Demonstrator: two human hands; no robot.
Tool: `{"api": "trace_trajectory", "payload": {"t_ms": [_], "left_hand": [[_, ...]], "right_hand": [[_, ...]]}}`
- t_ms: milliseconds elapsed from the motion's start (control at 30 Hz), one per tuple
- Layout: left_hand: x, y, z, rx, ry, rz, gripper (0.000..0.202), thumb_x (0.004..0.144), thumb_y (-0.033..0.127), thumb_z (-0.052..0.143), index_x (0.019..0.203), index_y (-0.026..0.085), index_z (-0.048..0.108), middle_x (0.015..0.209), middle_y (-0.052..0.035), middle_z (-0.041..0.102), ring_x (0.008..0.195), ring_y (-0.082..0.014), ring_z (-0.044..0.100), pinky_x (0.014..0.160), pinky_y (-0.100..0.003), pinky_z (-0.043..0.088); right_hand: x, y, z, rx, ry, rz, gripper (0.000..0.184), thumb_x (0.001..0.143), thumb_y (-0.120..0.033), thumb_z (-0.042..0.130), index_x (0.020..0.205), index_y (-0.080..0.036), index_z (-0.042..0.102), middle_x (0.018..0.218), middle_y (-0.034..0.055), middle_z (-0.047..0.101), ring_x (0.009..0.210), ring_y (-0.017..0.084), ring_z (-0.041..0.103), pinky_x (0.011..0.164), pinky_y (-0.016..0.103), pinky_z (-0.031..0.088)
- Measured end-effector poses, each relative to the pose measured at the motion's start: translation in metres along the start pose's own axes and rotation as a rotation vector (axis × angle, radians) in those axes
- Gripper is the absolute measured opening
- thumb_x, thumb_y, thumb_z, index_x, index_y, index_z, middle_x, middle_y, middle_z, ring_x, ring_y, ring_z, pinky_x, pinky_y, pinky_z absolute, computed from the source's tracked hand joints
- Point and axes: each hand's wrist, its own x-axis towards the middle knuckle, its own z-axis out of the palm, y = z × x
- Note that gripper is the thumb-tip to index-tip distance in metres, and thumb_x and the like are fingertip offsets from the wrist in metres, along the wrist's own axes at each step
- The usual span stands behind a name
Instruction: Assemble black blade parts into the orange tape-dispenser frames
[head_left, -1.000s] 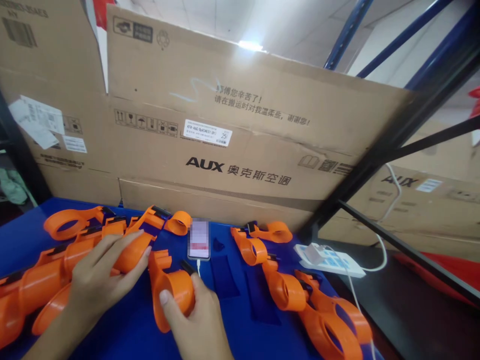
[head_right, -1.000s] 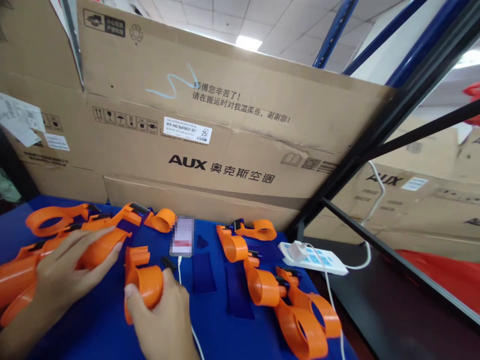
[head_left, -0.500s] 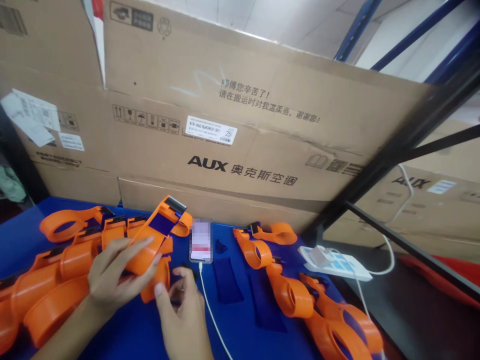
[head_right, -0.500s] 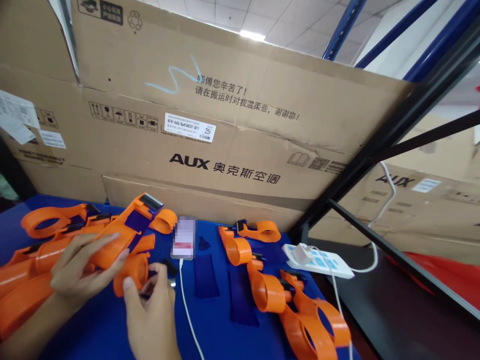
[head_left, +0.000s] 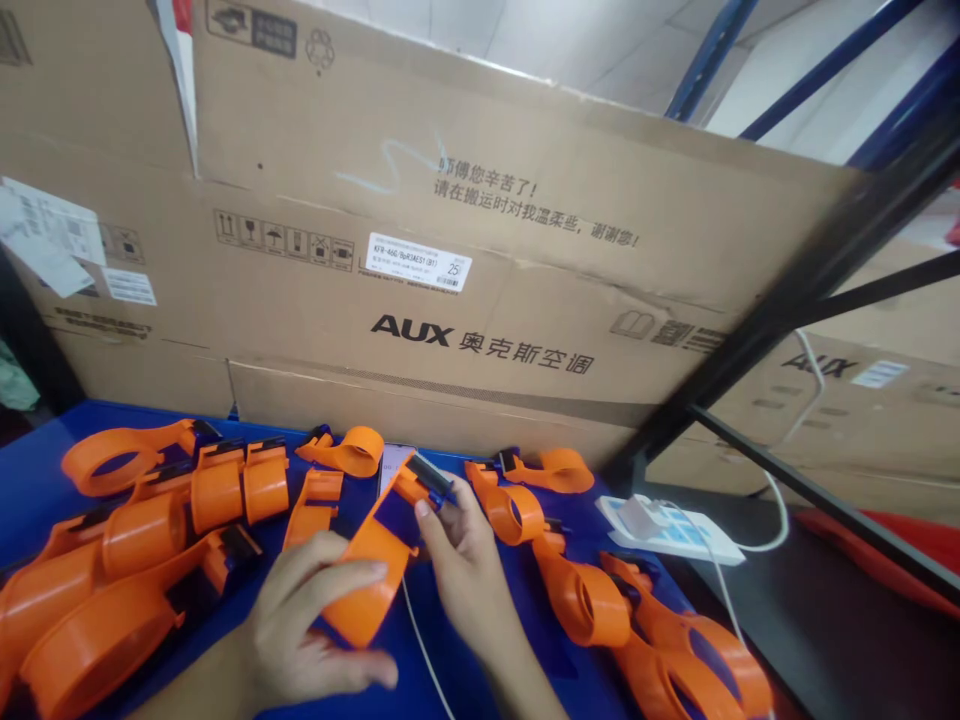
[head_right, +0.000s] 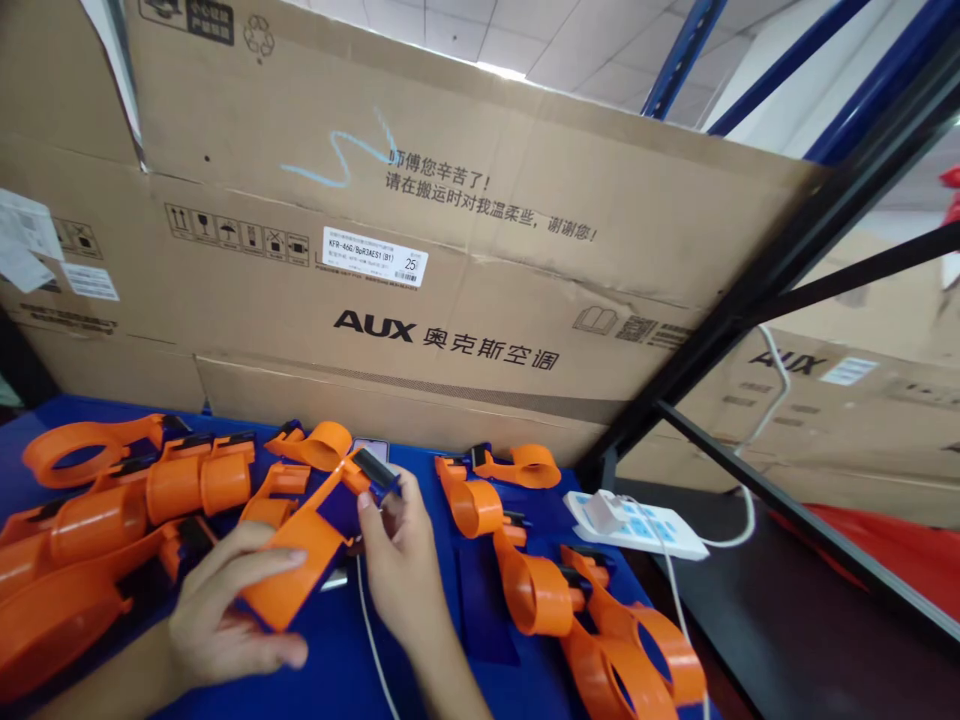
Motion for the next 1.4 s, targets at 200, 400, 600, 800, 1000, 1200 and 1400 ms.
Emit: {"api": "trace_trajectory", "payload": {"t_ms": [200, 400, 600, 800, 1000, 1200, 1400], "left_hand": [[0.020, 0.002, 0.033, -0.485, -0.015, -0.521, 0.066, 0.089, 0.070, 0.059, 0.139, 0.027, 0.063, 0.127, -0.0136, 0.070, 0.124, -0.0367, 0.061, 0.111, -0.052, 0.046], [0.042, 0.005, 0.063, -0.989, -0.084, -0.954, 0.056, 0.097, 0.060, 0.057, 0.144, 0.028, 0.059, 0.150, -0.0115, 0.061, 0.139, -0.0346, 0.055, 0.113, -0.049, 0.046], [0.036, 0.001, 0.065, -0.913, -0.193, -0.978, 0.042, 0.092, 0.046, 0.073, 0.130, 0.028, 0.071, 0.133, -0.0084, 0.075, 0.123, -0.0335, 0.068, 0.102, -0.045, 0.055], [0.024, -0.015, 0.062, -0.808, -0.073, -1.015, 0.040, 0.086, 0.045, 0.079, 0.120, 0.024, 0.077, 0.123, -0.0071, 0.080, 0.116, -0.0326, 0.071, 0.101, -0.040, 0.055], [0.016, -0.011, 0.059, -0.894, -0.077, -1.064, 0.041, 0.085, 0.045, 0.080, 0.122, 0.027, 0.078, 0.123, -0.0056, 0.080, 0.119, -0.0322, 0.069, 0.100, -0.037, 0.055], [0.019, -0.005, 0.057, -0.788, -0.147, -0.989, 0.036, 0.093, 0.040, 0.074, 0.127, 0.029, 0.075, 0.133, -0.0039, 0.075, 0.130, -0.0287, 0.062, 0.106, -0.033, 0.050], [0.018, -0.011, 0.058, -0.773, -0.130, -1.015, 0.035, 0.092, 0.041, 0.075, 0.123, 0.027, 0.078, 0.129, -0.0047, 0.077, 0.125, -0.0286, 0.065, 0.105, -0.033, 0.051]], "right_hand": [[0.023, 0.005, -0.029, -0.041, -0.095, 0.030, 0.043, 0.097, -0.048, 0.068, 0.132, -0.025, 0.059, 0.102, 0.0043, 0.076, 0.068, 0.017, 0.070, 0.058, 0.028, 0.058], [0.027, 0.010, -0.040, -0.023, -0.148, -0.034, 0.050, 0.094, -0.045, 0.072, 0.139, -0.026, 0.060, 0.125, 0.0078, 0.073, 0.112, 0.023, 0.071, 0.104, 0.042, 0.055], [0.012, 0.025, -0.045, 0.008, -0.270, 0.038, 0.061, 0.099, -0.042, 0.067, 0.155, -0.029, 0.045, 0.128, 0.0067, 0.070, 0.116, 0.022, 0.068, 0.109, 0.047, 0.050], [0.006, 0.041, -0.047, -0.012, -0.147, 0.237, 0.041, 0.093, -0.052, 0.073, 0.113, -0.018, 0.067, 0.072, -0.0026, 0.066, 0.052, 0.012, 0.062, 0.052, 0.024, 0.055], [0.000, 0.039, -0.043, -0.104, -0.197, 0.301, 0.041, 0.092, -0.055, 0.071, 0.078, -0.020, 0.054, 0.055, -0.0067, 0.056, 0.042, 0.009, 0.055, 0.044, 0.017, 0.042], [-0.005, 0.046, -0.039, -0.242, -0.225, 0.293, 0.042, 0.099, -0.047, 0.060, 0.068, -0.022, 0.045, 0.052, -0.0075, 0.049, 0.041, 0.010, 0.056, 0.041, 0.017, 0.037], [-0.007, 0.044, -0.036, -0.289, -0.310, 0.303, 0.041, 0.103, -0.048, 0.049, 0.073, -0.021, 0.049, 0.061, -0.0050, 0.052, 0.047, 0.011, 0.057, 0.044, 0.018, 0.041]]}}
